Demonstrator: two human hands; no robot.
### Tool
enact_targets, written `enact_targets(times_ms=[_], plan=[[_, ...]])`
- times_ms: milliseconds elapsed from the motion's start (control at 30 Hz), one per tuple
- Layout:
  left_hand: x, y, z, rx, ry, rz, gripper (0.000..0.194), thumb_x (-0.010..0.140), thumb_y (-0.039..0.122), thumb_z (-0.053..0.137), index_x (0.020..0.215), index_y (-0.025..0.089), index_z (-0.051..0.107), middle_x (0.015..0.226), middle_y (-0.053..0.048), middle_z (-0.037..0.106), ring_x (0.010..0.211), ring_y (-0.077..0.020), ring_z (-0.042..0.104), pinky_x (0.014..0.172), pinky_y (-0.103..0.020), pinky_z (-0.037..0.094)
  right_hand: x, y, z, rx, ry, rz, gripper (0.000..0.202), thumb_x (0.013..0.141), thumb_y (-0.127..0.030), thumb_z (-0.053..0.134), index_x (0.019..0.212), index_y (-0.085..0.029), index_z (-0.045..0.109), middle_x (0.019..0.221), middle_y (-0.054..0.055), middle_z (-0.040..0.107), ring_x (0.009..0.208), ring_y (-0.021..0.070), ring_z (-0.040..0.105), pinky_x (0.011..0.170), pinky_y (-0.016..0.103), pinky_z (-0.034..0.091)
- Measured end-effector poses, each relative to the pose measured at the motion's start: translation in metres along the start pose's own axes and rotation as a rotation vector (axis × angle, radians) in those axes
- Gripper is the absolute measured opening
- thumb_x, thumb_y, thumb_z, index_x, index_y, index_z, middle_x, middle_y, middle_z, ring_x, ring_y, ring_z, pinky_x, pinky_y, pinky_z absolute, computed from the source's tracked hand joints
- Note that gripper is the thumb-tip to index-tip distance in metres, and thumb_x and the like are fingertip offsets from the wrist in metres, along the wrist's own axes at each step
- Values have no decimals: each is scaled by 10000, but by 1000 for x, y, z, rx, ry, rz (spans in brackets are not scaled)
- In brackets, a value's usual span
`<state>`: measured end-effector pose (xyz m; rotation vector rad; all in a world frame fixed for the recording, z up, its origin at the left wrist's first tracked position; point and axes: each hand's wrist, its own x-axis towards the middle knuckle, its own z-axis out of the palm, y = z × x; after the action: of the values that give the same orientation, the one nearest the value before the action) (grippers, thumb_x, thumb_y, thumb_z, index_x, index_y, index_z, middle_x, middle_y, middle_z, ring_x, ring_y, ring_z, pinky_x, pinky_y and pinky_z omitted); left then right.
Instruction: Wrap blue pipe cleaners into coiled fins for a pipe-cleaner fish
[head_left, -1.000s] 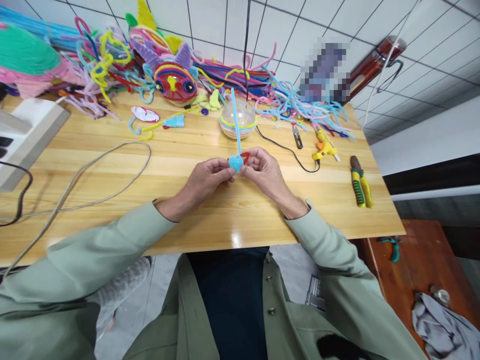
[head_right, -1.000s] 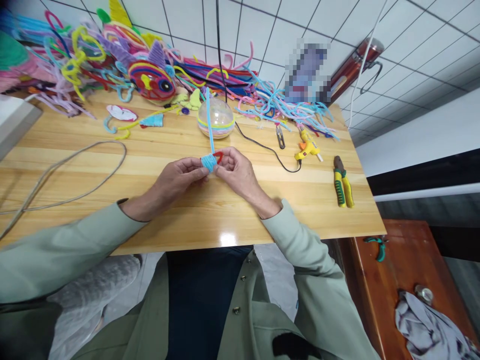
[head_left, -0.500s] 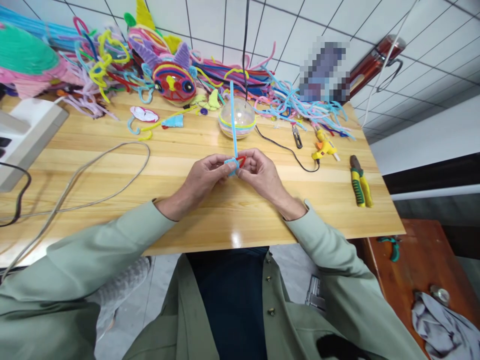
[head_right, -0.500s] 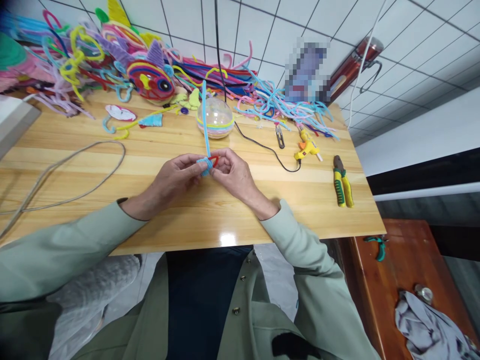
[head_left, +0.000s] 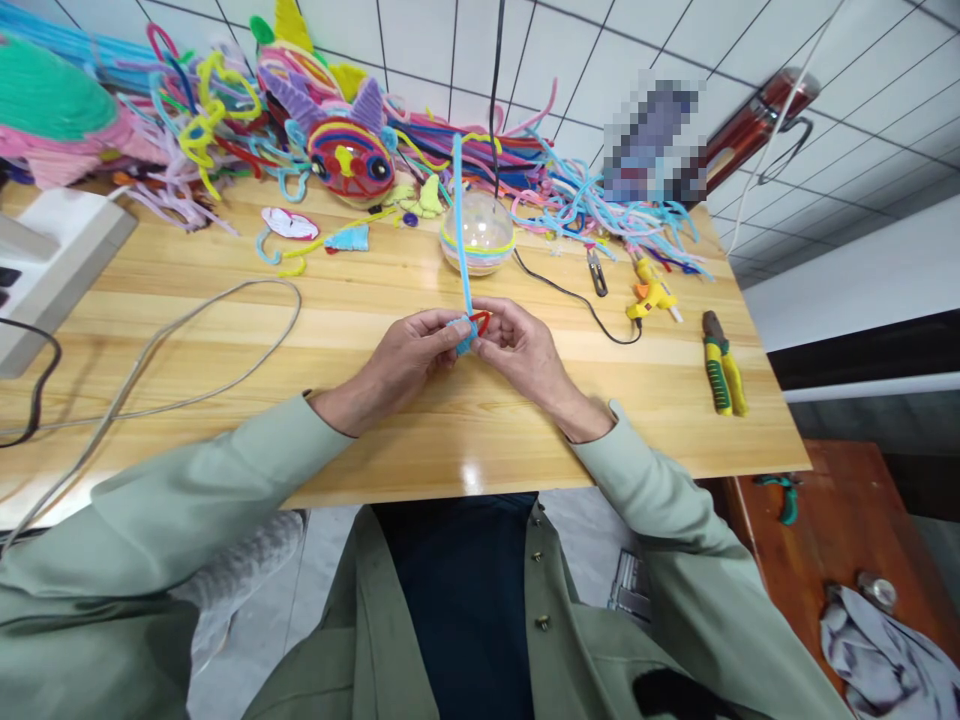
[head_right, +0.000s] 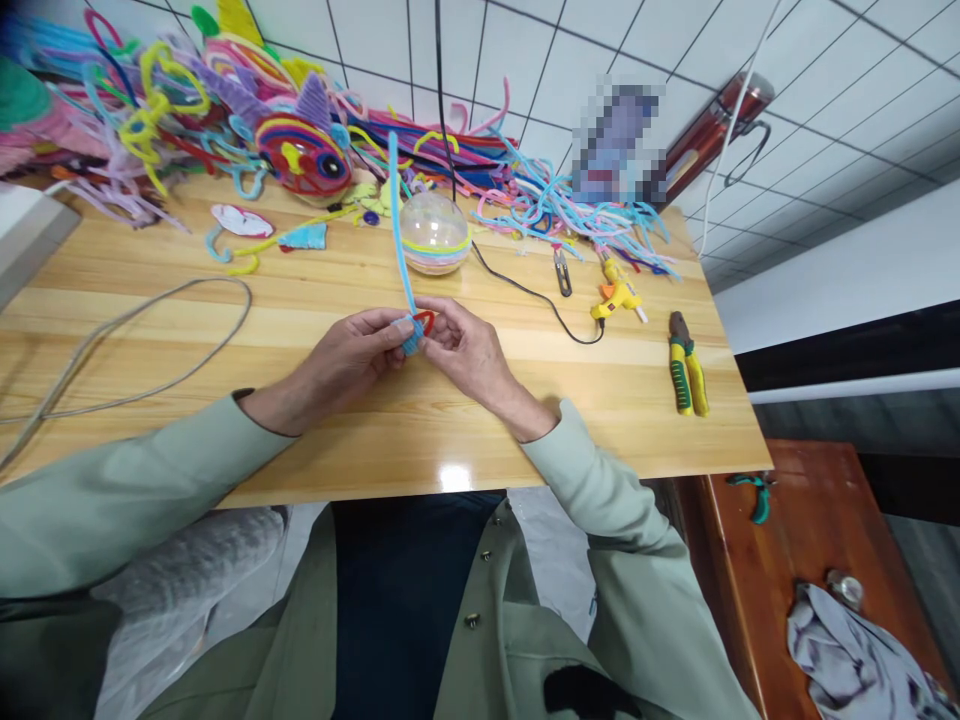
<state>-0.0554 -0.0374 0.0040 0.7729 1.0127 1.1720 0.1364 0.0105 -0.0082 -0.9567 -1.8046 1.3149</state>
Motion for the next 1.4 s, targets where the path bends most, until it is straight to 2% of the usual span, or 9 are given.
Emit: enact_targets(times_ms=[267,467,700,833,933,1033,1133,1233,1400], plan=[[1,-2,-3,19,-1,5,504,589,580,1087,816,201,845,726,-5,665,628,-114,490,588,-277,366,0,4,1,-21,-16,-16,453,908,-327,796,1356,-283,751,882,-29,707,717,147,574,710,324,524],[1,1,-3,88,-7,19,455,625,577,1041,778,198,840,723,-14,676,645,-127,489,607,-293,369,0,6,-2,-68,-43,-15,455,927,-381,812,1371,-291,772,949,-4,745,771,170,594,749,342,550],[0,2,-3,229,7,6,364,673,527,972,744,193,844,668,-1,659,611,-118,477,598,-287,352,5,-2,-12,-94,-9,-100,351,932,-534,862,1179,-286,847,1166,65,763,1020,219,712,910,389,616],[-2,2,-2,340,18,4,330,717,514,892,787,191,869,702,-21,701,621,-131,485,591,-294,359,8,-9,-13,20,27,-27,458,886,-651,893,1139,-274,832,1074,43,770,945,207,724,860,375,644],[-2,2,-1,387,23,-3,331,732,512,860,801,189,867,685,-18,682,612,-133,470,578,-294,345,8,-12,-11,81,29,15,525,826,-710,924,1062,-255,811,934,16,770,850,191,712,793,355,644],[-4,4,0,397,32,2,327,727,509,861,773,185,845,654,-9,647,607,-130,462,579,-290,340,7,-15,-8,71,56,2,518,824,-732,914,968,-251,784,896,5,765,797,175,697,745,341,623],[-5,7,2,397,51,2,311,723,494,860,736,185,823,639,-4,626,609,-131,468,582,-290,339,4,-19,-6,-10,93,-59,449,905,-698,861,930,-259,772,916,10,781,804,178,704,768,355,622],[-5,7,2,350,80,15,300,714,483,864,716,187,818,647,-3,634,611,-124,458,584,-290,336,-1,-22,-6,-149,105,-180,320,1015,-584,787,952,-270,784,939,24,800,835,197,718,833,391,628],[-1,4,-1,197,94,30,269,710,442,873,646,202,768,578,21,564,586,-116,439,564,-290,313,-3,-18,-10,-343,64,-431,182,1086,-436,691,1016,-303,792,1059,68,858,1037,284,773,1006,515,625]])
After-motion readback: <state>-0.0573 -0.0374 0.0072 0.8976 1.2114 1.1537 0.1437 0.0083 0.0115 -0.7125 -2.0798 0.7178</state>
